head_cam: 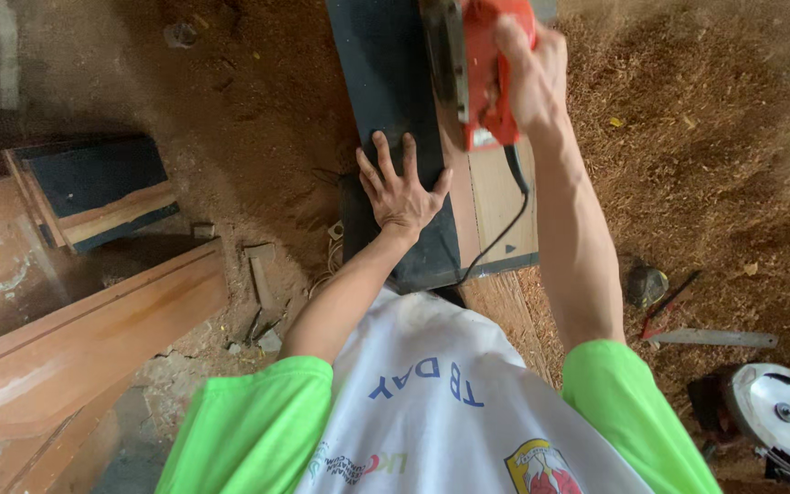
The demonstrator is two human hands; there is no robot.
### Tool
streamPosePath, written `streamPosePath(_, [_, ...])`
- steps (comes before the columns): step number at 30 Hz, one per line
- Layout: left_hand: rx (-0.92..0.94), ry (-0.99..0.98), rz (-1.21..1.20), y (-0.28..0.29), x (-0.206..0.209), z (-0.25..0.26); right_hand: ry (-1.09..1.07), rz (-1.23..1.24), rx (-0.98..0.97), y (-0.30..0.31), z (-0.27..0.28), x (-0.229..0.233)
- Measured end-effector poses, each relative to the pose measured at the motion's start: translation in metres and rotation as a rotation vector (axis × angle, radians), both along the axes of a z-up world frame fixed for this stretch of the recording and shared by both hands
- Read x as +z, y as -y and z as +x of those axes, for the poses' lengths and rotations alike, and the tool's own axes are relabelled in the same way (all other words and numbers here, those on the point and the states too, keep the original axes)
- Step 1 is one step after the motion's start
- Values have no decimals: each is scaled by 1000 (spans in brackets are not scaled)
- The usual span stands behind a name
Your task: The person uses a handheld electric planer to smooth the surface of a wooden plank. They then measure and mark the wood with a tape measure and pencil, followed by cutting the plank with a circular saw. The person repeats the planing process on a different piece of wood.
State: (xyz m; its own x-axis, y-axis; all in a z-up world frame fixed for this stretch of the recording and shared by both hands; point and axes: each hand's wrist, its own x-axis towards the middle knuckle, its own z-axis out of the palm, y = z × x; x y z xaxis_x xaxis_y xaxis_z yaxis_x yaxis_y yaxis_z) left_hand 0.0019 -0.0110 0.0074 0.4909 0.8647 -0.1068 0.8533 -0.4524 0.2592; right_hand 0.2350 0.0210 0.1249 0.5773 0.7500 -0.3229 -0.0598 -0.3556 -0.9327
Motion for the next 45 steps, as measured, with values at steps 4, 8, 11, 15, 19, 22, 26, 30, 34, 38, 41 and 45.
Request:
streamPosePath(4, [28,63,18,4,1,0,31,16,5,-31,19,-19])
streamPosePath(8, [21,92,33,-1,1,-2,70,125,19,-64,38,-59])
streamPosePath(11, [37,293,78,-3,-5,-12,75,280,43,-45,34,-75])
streamPosePath(15, [398,647,-149,5,-25,-36,-107,285,45,58,-11,-38])
streamPosePath(19, [541,550,-364,21,-60,-41,-326,119,-3,178,-75,8])
streamPosePath(22, [633,637,-328,33,-75,-31,-307,-14,-4,265,-113,19])
streamPosePath(26, [715,720,-360,30,-83,-25,-291,-127,47,339,-154,13])
streamPosePath(30, [606,840,-439,19,-90,-41,-465,-22,49,352,-181,12])
streamPosePath(34, [628,809,-709,2,-91,-59,-493,3,41,338,-185,20])
streamPosePath(38, [582,854,-793,-3,-90,-63,-402,-42,40,315,-175,8])
streamPosePath(41, [563,891,-790,-3,-89,-65,-379,-57,13,292,-166,-1])
streamPosePath(45, [453,963,-733,-2,-79,-65,-344,-55,-10,251,-157,2])
